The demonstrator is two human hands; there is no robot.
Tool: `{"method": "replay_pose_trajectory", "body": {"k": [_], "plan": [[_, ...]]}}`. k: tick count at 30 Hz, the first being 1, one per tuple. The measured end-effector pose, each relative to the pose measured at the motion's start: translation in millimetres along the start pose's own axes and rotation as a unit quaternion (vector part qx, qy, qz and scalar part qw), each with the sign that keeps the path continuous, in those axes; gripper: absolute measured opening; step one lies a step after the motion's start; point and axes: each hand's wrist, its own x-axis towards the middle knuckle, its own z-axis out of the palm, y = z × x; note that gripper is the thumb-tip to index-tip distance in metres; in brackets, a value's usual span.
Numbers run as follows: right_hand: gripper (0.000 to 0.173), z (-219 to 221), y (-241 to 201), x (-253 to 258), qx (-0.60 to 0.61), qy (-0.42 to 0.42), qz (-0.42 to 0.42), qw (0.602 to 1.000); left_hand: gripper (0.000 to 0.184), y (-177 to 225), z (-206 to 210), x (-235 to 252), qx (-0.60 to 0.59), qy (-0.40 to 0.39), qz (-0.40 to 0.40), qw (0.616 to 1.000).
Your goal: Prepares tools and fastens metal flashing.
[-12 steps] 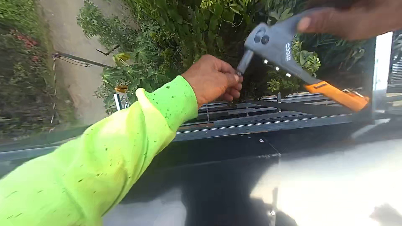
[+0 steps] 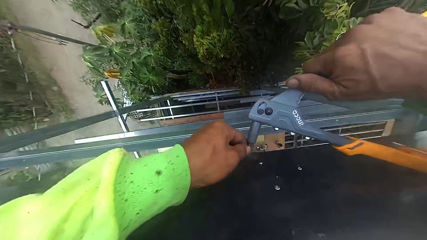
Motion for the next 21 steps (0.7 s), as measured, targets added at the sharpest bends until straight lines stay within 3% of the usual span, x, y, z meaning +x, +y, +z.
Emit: {"method": "replay_pose_trajectory", "body": {"k": [6, 13, 21], "plan": [[0.078, 16.9, -1.5, 0.4, 0.019, 0.002, -0.054, 0.998, 0.019, -8.0, 11.8, 17.4, -0.021, -0.054, -0.029, 0.998], [0.080, 23.2, -9.2, 5.0, -0.012, -0.057, -0.048, 0.997, 0.021, -14.6, 28.3, 41.1, -0.058, -0.107, -0.054, 0.991], [0.080, 42.9, -14.6, 16.2, -0.018, -0.094, -0.039, 0.995, 0.029, -23.4, 34.8, 57.6, -0.084, -0.114, -0.053, 0.988]]}}
